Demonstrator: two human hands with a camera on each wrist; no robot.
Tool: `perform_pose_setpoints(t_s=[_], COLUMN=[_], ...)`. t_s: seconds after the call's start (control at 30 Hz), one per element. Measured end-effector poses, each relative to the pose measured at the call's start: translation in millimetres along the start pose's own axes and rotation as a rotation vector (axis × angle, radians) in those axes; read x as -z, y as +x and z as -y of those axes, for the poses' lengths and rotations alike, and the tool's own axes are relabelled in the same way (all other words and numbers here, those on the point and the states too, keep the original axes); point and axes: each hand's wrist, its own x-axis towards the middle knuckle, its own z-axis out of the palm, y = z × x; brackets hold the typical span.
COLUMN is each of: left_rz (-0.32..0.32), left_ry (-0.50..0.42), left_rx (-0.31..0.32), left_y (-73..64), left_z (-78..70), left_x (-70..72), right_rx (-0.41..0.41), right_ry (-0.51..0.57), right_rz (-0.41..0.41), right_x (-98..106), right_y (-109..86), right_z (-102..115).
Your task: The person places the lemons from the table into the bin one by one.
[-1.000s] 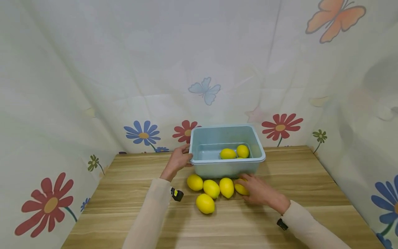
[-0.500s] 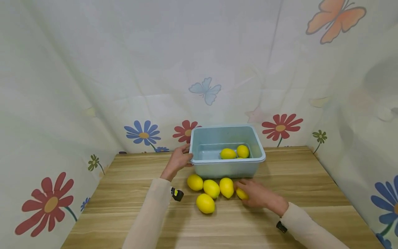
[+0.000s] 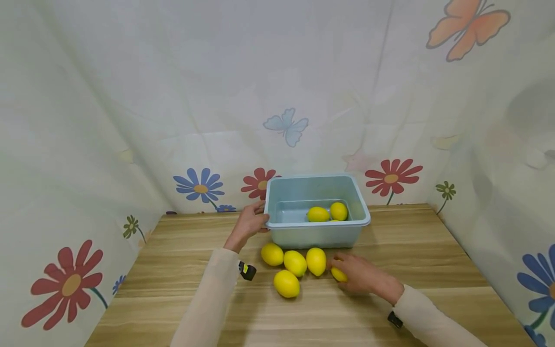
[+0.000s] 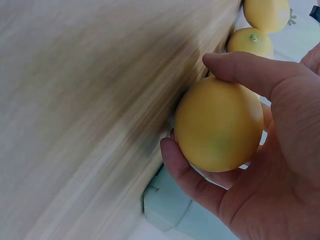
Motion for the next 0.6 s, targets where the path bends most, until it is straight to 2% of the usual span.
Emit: perform_pose_setpoints(t_s=[0.13, 0.27, 0.6], left_rz=[0.0, 0.002, -0.001], left_ry=[-0.001, -0.011, -0.018], left_rx=[-0.025, -0.024, -0.009], left_y=[1.6, 2.5, 1.9], left_z=[-1.4, -1.7, -0.1], left_x=[-2.0, -2.9, -2.1], right_rx=[-0.015, -0.028, 0.025], right_ry=[0.006, 0.003, -0.022], right_rz=[0.004, 0.006, -0.03], right_x=[3, 8, 26], right_y=[-1.0, -2.2, -6.4], right_z=[-2, -1, 8])
